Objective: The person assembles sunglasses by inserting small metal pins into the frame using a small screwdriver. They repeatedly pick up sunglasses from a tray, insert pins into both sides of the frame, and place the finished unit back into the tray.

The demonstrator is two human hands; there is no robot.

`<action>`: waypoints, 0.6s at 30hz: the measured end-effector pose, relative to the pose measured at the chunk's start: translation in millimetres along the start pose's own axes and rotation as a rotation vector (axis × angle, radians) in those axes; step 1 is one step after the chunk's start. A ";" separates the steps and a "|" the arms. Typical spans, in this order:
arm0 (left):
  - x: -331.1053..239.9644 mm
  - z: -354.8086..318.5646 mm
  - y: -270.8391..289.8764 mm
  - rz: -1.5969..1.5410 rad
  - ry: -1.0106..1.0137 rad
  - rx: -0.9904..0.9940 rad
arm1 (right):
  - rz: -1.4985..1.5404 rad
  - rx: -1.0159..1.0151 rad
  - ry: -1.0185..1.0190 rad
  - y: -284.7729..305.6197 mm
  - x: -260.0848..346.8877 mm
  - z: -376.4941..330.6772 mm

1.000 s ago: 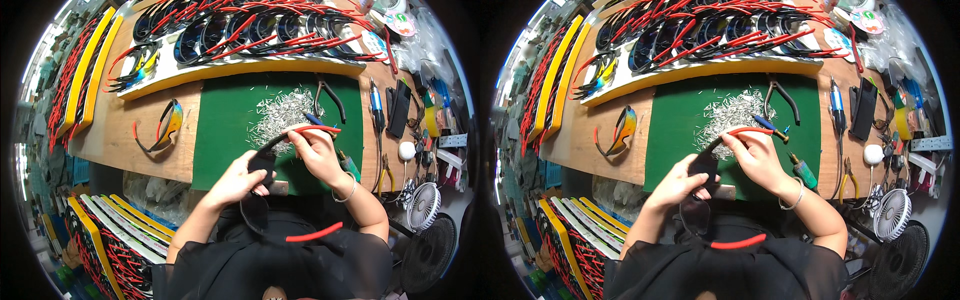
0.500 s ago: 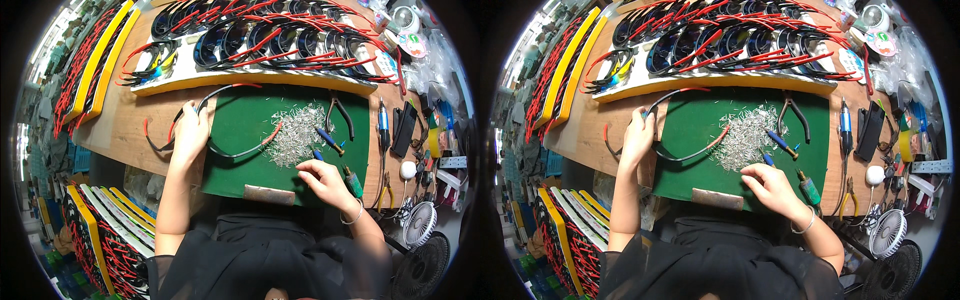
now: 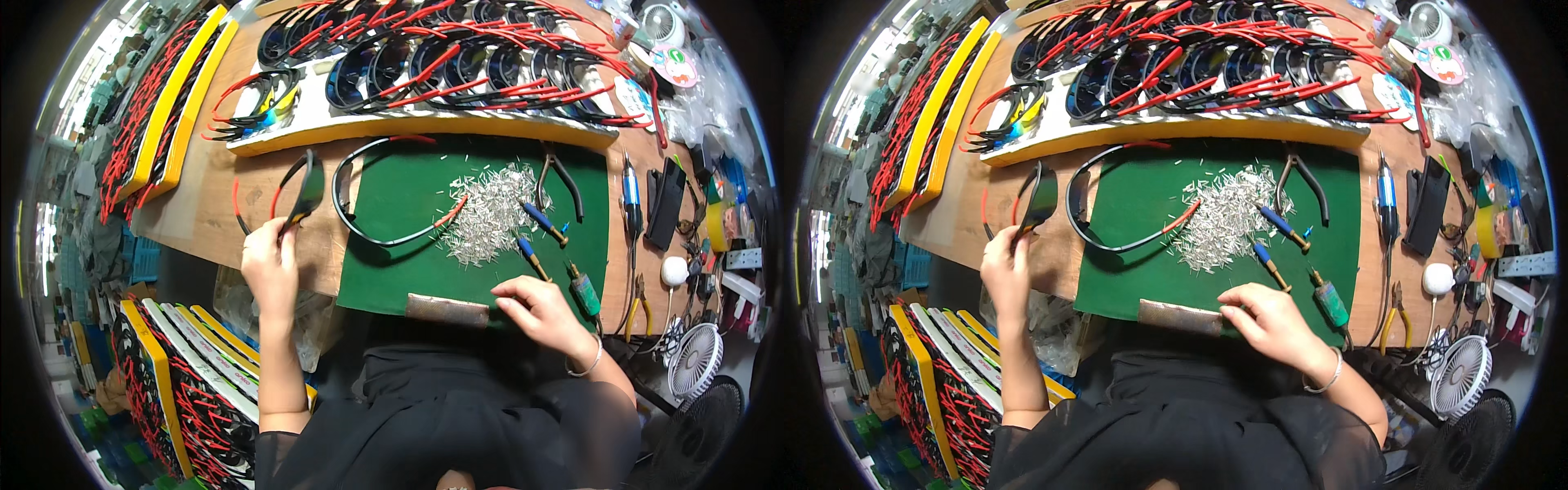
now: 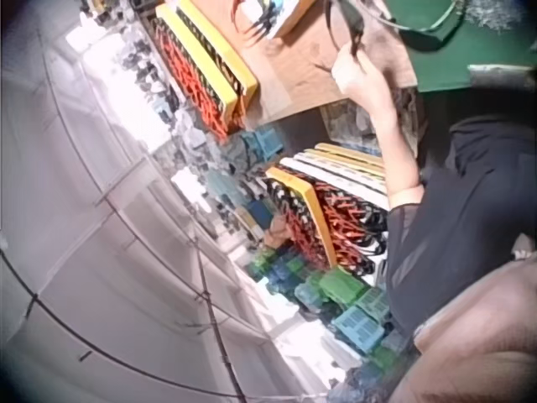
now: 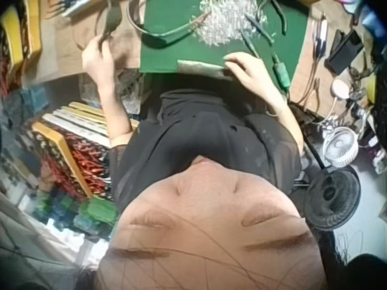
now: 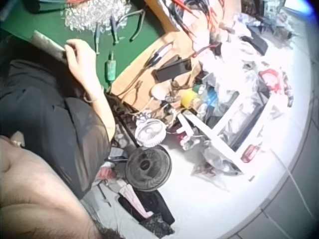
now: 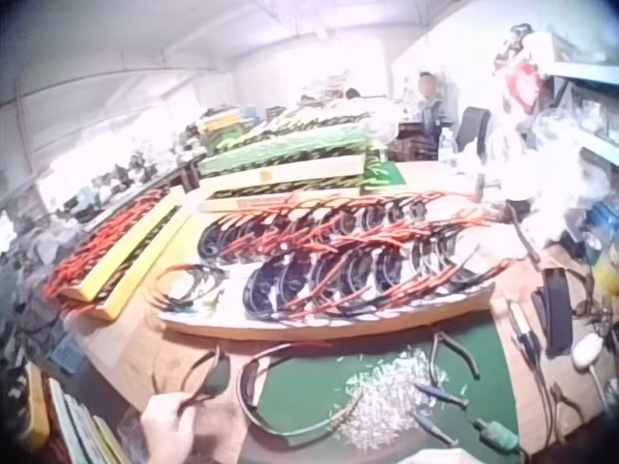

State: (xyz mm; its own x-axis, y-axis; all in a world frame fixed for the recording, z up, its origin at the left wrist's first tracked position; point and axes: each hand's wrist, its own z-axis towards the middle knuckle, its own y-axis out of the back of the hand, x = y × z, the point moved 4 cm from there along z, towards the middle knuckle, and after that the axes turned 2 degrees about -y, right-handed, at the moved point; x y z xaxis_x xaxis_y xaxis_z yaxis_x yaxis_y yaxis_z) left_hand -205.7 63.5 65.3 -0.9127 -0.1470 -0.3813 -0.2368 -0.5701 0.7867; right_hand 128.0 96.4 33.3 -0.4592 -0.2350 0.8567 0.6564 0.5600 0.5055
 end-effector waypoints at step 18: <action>-139.4 -42.3 -26.5 -0.494 -0.930 0.467 | 1.089 0.295 -0.113 31.7 -14.1 -42.1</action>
State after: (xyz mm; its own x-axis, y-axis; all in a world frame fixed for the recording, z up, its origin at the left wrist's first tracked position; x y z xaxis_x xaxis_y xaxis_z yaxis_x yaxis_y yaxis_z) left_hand -58.0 64.9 77.1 -0.5328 0.7726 -0.3452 -0.5602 -0.0163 0.8282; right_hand 180.5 84.0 41.5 0.2093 0.5567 0.8040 0.5796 0.5916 -0.5605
